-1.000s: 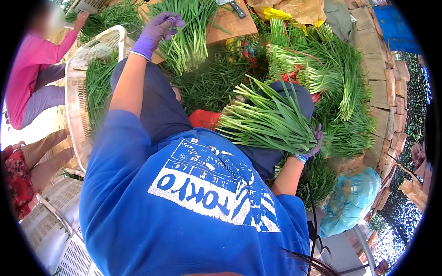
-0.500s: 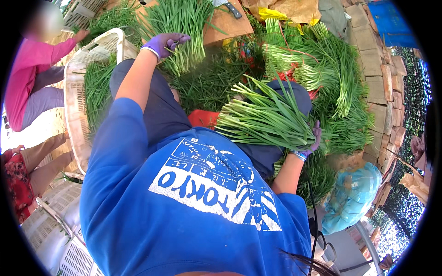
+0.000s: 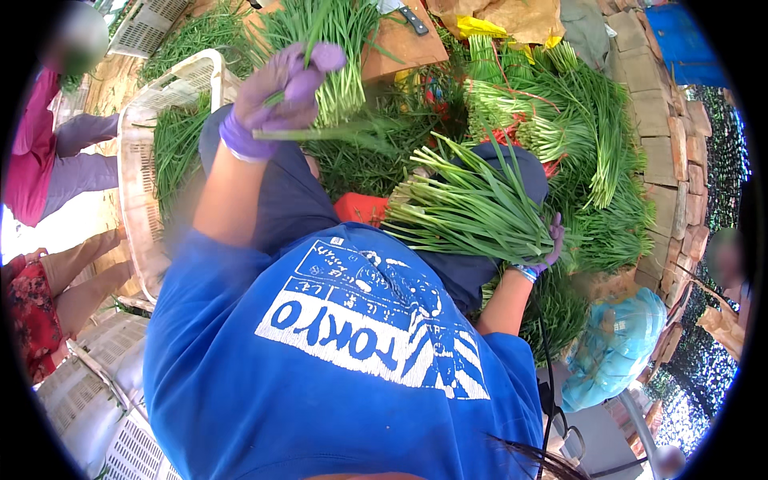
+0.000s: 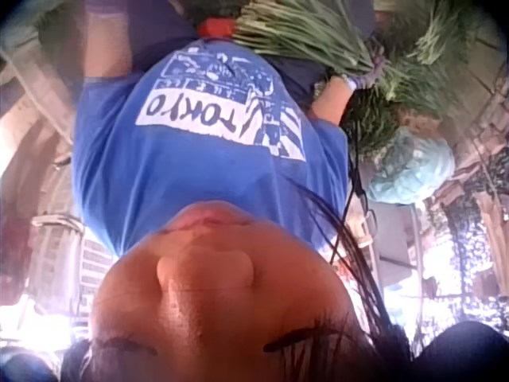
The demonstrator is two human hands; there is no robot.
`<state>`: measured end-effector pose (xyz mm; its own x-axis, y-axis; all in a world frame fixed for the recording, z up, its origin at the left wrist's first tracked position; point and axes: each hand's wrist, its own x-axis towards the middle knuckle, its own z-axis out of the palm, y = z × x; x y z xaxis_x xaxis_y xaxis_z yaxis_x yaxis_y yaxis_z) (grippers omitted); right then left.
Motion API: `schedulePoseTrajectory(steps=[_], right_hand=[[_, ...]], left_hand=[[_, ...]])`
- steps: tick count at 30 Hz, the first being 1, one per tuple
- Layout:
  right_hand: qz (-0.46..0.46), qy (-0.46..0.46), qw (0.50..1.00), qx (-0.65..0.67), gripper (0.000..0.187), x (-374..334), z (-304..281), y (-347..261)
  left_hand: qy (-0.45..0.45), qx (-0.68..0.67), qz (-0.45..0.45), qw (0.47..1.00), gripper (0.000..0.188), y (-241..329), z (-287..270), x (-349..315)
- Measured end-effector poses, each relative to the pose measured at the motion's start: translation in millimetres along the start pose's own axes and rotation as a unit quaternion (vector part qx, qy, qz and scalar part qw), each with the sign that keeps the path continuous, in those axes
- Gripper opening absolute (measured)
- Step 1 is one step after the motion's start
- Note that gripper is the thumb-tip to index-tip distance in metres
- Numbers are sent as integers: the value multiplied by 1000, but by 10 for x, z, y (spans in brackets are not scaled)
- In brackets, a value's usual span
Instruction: The person sorts bundles of green onions, cutting the roots with a knife, tying them with red strings, and placing them into plastic crates.
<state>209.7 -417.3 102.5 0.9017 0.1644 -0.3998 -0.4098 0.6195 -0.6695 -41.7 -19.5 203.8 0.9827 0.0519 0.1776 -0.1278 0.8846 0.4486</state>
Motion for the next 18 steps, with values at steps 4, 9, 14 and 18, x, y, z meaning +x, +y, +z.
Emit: schedulePoseTrajectory(steps=[4,9,14,18], right_hand=[[-16,20,999,-36,34,24,-2,21],[9,-2,1000,8,32,-86,132,11],[8,-30,999,35,36,10,-64,-11],[-21,35,997,-58,37,-55,99,2]], left_hand=[[156,535,-241,795,34,-553,323,99],[87,870,-160,459,34,-417,-538,-229],[309,861,-140,378,26,-201,-844,-21],[263,887,-194,325,31,-247,-1130,72]])
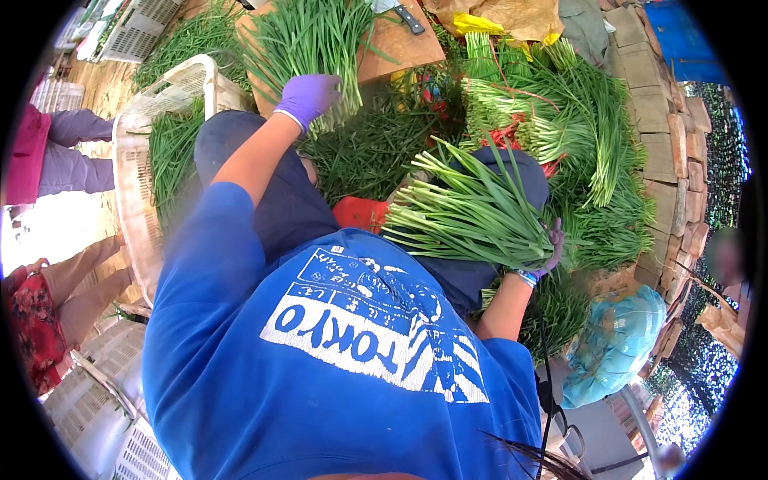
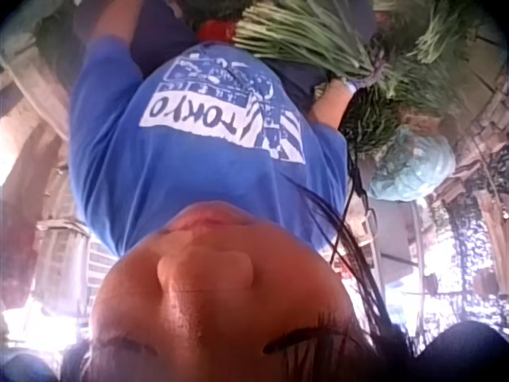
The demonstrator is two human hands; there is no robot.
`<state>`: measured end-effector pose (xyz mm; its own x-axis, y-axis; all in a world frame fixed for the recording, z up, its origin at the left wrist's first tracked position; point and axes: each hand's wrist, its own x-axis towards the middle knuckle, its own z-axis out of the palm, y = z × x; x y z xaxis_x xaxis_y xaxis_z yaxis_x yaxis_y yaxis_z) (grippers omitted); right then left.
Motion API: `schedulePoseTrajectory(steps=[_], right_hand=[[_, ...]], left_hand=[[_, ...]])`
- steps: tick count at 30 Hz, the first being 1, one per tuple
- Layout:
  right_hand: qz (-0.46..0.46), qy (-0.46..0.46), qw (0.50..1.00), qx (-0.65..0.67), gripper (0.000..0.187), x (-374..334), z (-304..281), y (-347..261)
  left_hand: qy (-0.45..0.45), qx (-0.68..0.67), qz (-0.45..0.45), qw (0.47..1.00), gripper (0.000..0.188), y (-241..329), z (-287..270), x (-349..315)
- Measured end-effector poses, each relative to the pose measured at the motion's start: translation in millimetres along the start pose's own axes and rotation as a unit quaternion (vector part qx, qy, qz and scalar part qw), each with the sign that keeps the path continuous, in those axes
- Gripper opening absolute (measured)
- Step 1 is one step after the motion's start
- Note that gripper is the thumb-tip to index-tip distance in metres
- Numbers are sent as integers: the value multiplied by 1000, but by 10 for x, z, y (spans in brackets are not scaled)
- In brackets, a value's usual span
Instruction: The person sorts bundles of green onions, cutting the roots with a knife, tying them with red strings, and placing them into plastic crates.
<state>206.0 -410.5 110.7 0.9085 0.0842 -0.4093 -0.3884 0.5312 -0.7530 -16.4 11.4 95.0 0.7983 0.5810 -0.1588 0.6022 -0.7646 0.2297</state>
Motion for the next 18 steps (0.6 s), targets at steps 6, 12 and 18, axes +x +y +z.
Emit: schedulePoseTrajectory(steps=[6,12,18], right_hand=[[-8,-22,1000,-7,35,100,-252,-15],[-3,-11,1000,-8,37,92,-156,-15],[-5,-5,1000,-6,37,113,-186,-9]], left_hand=[[8,77,-10,997,28,-72,186,81],[39,84,6,996,15,-73,197,103],[15,68,37,997,19,-136,-56,10]])
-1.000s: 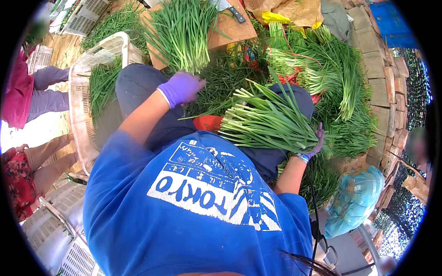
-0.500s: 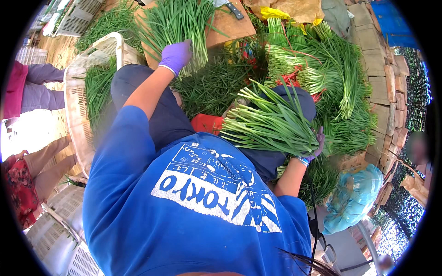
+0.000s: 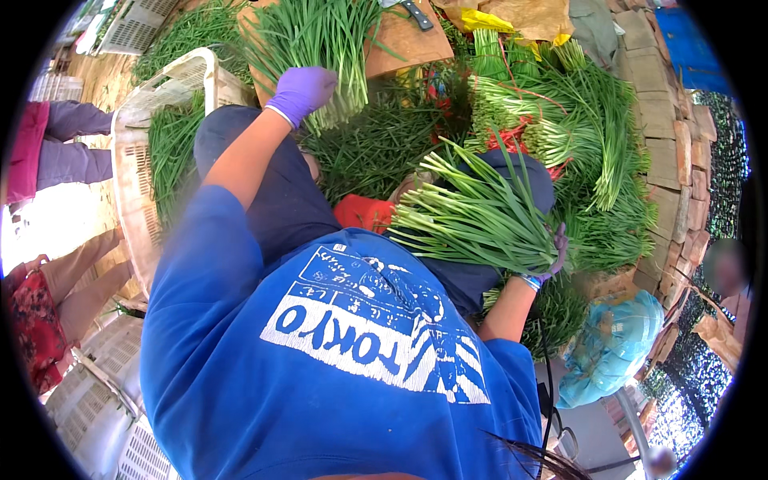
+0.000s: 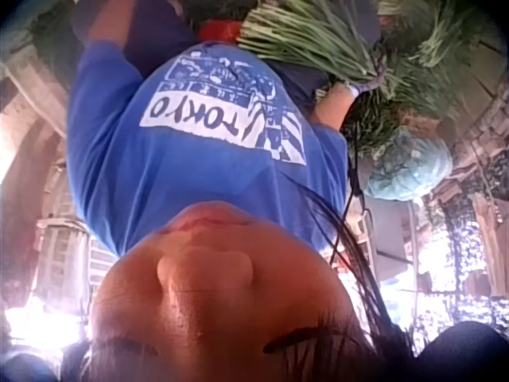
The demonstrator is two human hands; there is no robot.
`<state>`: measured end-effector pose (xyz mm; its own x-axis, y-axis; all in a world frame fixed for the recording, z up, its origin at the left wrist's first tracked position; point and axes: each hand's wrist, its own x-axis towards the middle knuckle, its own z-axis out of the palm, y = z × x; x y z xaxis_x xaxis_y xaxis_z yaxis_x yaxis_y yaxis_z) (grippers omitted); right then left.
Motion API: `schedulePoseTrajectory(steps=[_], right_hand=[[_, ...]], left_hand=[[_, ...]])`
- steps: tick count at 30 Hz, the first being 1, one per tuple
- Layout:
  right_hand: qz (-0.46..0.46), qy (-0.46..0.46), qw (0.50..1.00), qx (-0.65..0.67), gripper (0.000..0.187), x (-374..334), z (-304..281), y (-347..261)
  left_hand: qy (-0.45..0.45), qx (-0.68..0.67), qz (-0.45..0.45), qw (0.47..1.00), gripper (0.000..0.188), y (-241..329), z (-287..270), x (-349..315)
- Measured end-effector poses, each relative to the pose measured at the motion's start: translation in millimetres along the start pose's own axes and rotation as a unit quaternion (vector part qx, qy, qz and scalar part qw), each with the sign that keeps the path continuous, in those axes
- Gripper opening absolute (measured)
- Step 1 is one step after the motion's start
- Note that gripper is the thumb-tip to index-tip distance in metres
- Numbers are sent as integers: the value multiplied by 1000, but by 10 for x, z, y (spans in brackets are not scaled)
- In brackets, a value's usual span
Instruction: The person sorts bundles of green onions, cutting the roots with a knife, tying them with red strings, and placing them into plastic crates.
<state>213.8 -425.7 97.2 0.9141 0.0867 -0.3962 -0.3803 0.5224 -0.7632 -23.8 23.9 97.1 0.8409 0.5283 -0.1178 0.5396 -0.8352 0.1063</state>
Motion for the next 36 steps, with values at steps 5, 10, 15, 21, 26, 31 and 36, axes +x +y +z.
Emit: schedulePoseTrajectory(steps=[5,10,15,21,26,31,36], right_hand=[[2,0,1000,-8,37,-73,102,-12],[8,-25,1000,8,37,-41,89,-6],[11,-43,999,16,36,64,-28,3],[21,-37,997,61,34,-35,105,16],[31,-41,995,81,29,-15,17,3],[38,-55,995,79,32,-17,7,29],[59,-96,987,113,31,55,-36,57]], left_hand=[[-124,-222,-36,967,19,-47,-333,-197],[-234,-600,-63,762,19,-163,-352,-368],[-257,-193,128,938,35,173,-436,-367],[125,-92,211,965,39,412,-228,295],[13,97,222,970,31,74,74,666],[-15,21,141,990,34,-236,51,521],[0,-44,110,993,48,-288,64,382]])
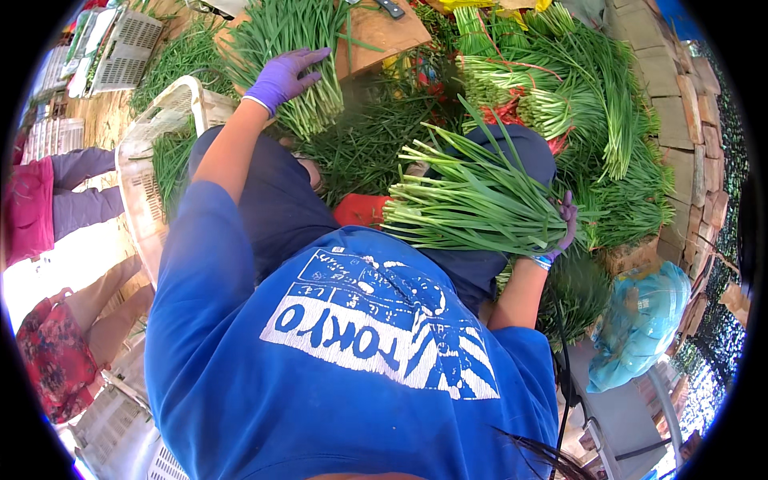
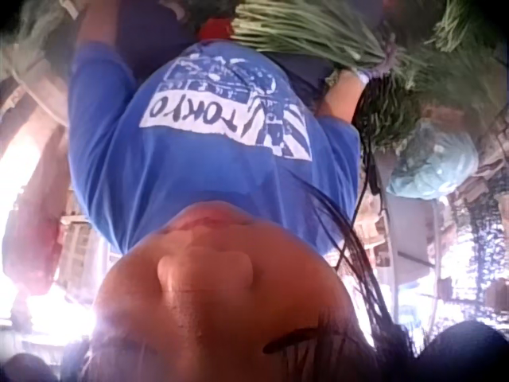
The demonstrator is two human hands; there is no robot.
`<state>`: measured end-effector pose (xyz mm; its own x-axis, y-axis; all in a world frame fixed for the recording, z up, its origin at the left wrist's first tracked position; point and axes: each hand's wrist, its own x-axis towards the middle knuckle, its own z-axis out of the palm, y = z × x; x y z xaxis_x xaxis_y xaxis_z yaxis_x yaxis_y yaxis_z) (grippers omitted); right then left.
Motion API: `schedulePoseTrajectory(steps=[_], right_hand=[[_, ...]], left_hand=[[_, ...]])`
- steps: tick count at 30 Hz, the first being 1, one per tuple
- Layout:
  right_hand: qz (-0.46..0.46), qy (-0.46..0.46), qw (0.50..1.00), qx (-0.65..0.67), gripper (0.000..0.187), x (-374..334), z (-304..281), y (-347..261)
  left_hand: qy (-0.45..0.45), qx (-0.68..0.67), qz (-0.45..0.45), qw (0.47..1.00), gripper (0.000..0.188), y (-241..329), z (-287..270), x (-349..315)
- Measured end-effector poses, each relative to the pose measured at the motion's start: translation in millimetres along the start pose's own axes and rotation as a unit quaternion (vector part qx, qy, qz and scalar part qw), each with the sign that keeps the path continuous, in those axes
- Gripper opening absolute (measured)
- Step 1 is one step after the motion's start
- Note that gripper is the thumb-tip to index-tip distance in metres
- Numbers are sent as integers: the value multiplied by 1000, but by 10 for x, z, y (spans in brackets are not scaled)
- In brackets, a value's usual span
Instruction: The person sorts bundles of green onions, cutting the roots with a knife, tying them with red strings, and placing them into plastic crates.
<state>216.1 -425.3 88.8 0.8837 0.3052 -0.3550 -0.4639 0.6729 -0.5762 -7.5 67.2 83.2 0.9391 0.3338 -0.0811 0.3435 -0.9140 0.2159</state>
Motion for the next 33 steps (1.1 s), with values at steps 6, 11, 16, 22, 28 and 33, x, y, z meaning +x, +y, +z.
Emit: schedulePoseTrajectory(steps=[6,11,16,22,28,33], right_hand=[[-3,-18,1000,-4,32,17,-59,-26],[-9,-16,1000,-14,33,-23,19,-17],[-21,44,998,-33,34,-22,91,-18],[-43,56,994,-87,34,-5,36,-6],[-25,22,997,-66,35,26,-103,-15],[-16,-32,999,-30,35,29,-127,-39]], left_hand=[[-7,-26,20,999,75,54,-14,-114],[20,-56,5,998,69,-2,57,-160],[23,-58,95,994,25,-62,50,-169],[0,0,65,998,27,128,-56,-172],[-2,35,8,999,24,254,22,-115],[-28,50,15,998,22,217,40,-77]])
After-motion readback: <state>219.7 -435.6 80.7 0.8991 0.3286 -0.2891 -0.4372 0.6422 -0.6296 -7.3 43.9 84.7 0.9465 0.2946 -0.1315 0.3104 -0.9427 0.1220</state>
